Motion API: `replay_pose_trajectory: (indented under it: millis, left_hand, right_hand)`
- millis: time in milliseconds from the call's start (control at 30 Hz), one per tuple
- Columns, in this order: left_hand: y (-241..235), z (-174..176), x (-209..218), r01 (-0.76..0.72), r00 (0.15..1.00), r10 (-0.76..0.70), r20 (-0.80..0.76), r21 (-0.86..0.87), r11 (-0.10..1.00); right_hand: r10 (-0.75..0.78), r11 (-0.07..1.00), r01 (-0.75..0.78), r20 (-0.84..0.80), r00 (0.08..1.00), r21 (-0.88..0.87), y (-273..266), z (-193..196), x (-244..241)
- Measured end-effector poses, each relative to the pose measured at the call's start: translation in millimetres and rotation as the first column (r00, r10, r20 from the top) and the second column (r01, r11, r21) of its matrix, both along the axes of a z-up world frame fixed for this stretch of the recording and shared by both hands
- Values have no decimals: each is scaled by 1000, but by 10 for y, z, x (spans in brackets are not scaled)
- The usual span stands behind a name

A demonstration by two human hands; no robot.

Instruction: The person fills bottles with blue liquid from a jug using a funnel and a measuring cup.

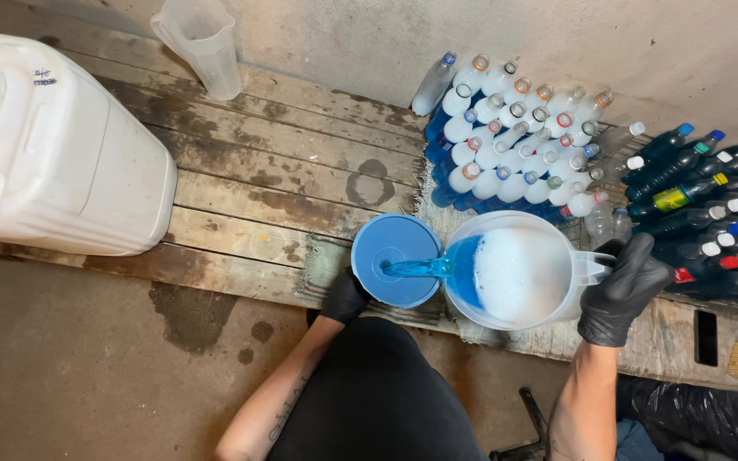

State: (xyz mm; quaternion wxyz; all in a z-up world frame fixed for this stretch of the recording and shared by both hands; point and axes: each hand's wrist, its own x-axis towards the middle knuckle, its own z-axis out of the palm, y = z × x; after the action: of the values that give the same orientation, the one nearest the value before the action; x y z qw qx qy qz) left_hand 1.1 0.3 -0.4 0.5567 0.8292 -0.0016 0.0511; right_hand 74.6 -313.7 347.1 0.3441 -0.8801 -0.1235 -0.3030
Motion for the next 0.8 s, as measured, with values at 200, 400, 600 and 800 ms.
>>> replay_pose_trajectory:
  millis: [200, 400, 600, 800]
  left_hand:
    - [6, -1, -9, 14, 999, -15, 35, 22, 1000]
    - [46, 142, -6, 35, 999, -34, 42, -33, 999]
    - [99, 208, 52, 40, 999, -38, 36, -44, 998]
    - [120, 258, 50, 42, 999, -40, 30, -60, 997]
  right_hand:
    - [-15, 999, 14, -19, 1000, -40, 11, 53, 2]
    - [-4, 999, 4, 8, 1000, -42, -3, 35, 12]
    - [21, 1000, -21, -10, 1000, 21, 80, 116, -17]
    - [15, 997, -15, 0, 1000, -76, 11, 79, -15]
